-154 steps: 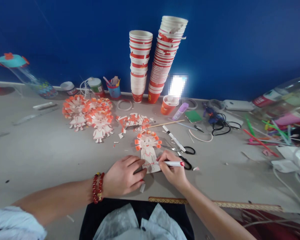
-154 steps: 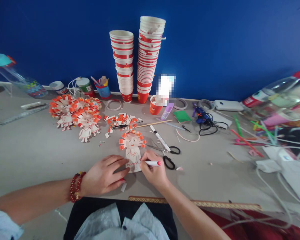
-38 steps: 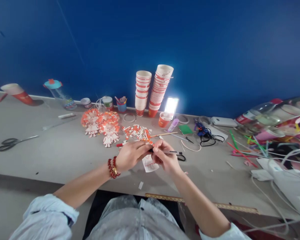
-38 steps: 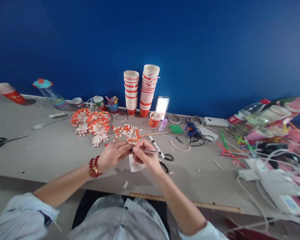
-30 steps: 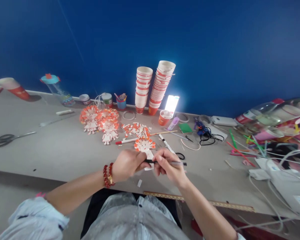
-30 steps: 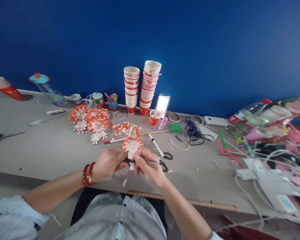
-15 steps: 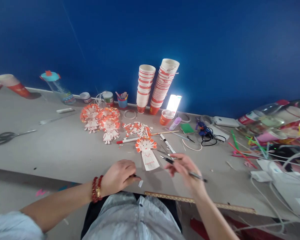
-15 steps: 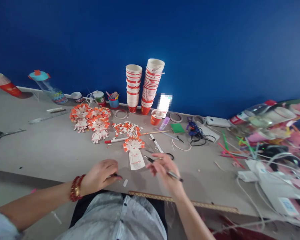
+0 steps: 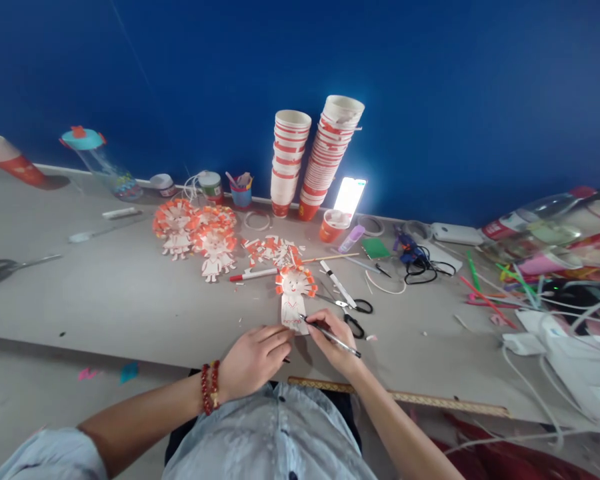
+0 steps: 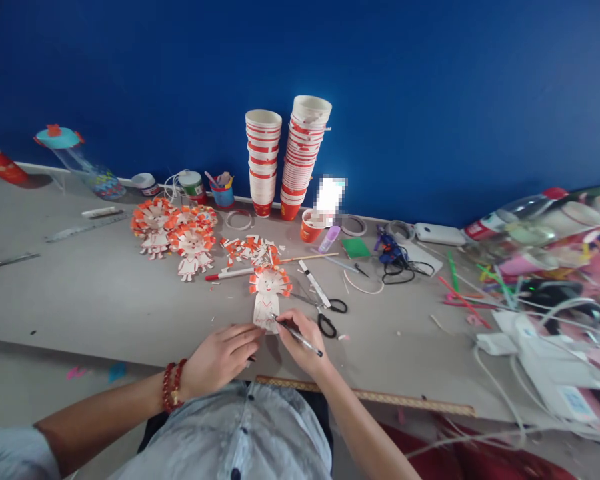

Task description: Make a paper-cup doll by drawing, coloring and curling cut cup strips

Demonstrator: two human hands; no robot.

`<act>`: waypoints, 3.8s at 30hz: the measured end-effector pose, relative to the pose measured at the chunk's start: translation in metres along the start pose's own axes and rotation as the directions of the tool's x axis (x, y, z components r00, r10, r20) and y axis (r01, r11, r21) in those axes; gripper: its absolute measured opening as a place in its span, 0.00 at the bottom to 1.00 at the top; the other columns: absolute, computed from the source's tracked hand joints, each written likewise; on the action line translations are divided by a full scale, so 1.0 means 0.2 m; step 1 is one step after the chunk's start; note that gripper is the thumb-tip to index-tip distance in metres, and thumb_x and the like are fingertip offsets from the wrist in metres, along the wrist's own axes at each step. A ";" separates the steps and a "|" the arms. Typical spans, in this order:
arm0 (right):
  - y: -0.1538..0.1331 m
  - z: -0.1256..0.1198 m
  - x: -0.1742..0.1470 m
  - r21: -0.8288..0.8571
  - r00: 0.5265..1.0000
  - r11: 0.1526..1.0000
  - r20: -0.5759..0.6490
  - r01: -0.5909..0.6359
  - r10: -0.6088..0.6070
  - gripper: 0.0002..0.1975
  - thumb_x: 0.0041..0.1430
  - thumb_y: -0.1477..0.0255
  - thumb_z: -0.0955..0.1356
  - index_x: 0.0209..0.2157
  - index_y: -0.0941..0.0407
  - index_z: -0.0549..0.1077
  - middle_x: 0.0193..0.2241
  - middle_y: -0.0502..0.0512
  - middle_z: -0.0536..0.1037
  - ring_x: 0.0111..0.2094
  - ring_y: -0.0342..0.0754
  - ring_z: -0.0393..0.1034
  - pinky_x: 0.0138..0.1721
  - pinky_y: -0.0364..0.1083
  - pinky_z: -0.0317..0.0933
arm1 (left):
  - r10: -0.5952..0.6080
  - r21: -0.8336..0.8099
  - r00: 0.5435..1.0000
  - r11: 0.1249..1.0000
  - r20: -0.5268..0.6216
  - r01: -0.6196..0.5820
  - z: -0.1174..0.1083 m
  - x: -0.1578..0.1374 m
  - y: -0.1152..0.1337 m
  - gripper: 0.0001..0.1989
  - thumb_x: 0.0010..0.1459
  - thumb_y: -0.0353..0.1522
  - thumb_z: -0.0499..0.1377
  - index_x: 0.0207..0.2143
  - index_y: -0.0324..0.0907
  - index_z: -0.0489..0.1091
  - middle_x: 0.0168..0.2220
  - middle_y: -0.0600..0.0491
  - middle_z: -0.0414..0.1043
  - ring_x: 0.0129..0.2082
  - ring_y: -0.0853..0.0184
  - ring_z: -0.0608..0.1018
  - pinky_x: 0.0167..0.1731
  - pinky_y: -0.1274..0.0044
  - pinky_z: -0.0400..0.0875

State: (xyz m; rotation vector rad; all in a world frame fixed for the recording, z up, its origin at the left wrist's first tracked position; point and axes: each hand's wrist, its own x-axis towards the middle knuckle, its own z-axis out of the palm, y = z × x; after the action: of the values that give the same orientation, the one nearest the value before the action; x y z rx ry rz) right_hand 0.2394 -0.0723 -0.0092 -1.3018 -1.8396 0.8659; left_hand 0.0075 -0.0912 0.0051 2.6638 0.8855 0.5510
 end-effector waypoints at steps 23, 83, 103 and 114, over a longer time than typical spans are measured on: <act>-0.11 0.07 0.09 0.120 0.993 0.990 -0.074 -0.080 0.089 0.04 0.47 0.76 0.64 0.22 0.55 0.68 0.19 0.47 0.69 0.20 0.42 0.61 0.23 0.41 0.54 | -0.003 0.101 0.998 0.995 0.061 -0.004 0.03 -0.03 0.01 0.10 0.67 0.31 0.51 0.48 0.41 0.68 0.58 0.50 0.66 0.57 0.61 0.66 0.50 0.67 0.64; -0.03 0.08 0.05 0.209 0.984 0.974 -0.135 -0.086 0.116 0.07 0.51 0.79 0.62 0.23 0.55 0.66 0.21 0.47 0.68 0.24 0.43 0.62 0.25 0.42 0.53 | 0.009 0.136 0.998 0.991 0.056 -0.017 0.03 -0.02 0.02 0.08 0.66 0.32 0.52 0.43 0.41 0.69 0.59 0.50 0.64 0.55 0.61 0.66 0.51 0.68 0.62; -0.07 0.08 0.06 0.052 0.995 0.998 -0.090 -0.045 0.050 0.07 0.50 0.79 0.63 0.22 0.55 0.64 0.18 0.45 0.63 0.21 0.41 0.56 0.24 0.41 0.50 | 0.004 0.114 0.998 0.993 0.070 -0.012 0.03 -0.02 0.02 0.09 0.67 0.32 0.52 0.46 0.41 0.68 0.59 0.51 0.65 0.56 0.61 0.66 0.51 0.68 0.62; -0.05 0.09 0.05 0.066 0.991 0.995 -0.113 -0.071 0.078 0.07 0.50 0.79 0.62 0.22 0.55 0.65 0.18 0.46 0.64 0.21 0.42 0.57 0.23 0.41 0.52 | 0.001 0.125 0.997 0.992 0.071 -0.010 0.03 -0.02 0.02 0.08 0.66 0.32 0.52 0.44 0.41 0.69 0.59 0.52 0.65 0.56 0.61 0.65 0.52 0.68 0.62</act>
State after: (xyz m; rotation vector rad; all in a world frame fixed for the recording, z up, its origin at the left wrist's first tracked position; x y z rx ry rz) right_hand 0.2177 -0.0672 -0.0081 -1.3599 -1.6711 0.8616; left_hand 0.0087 -0.0977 0.0002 2.7798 0.9217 0.4114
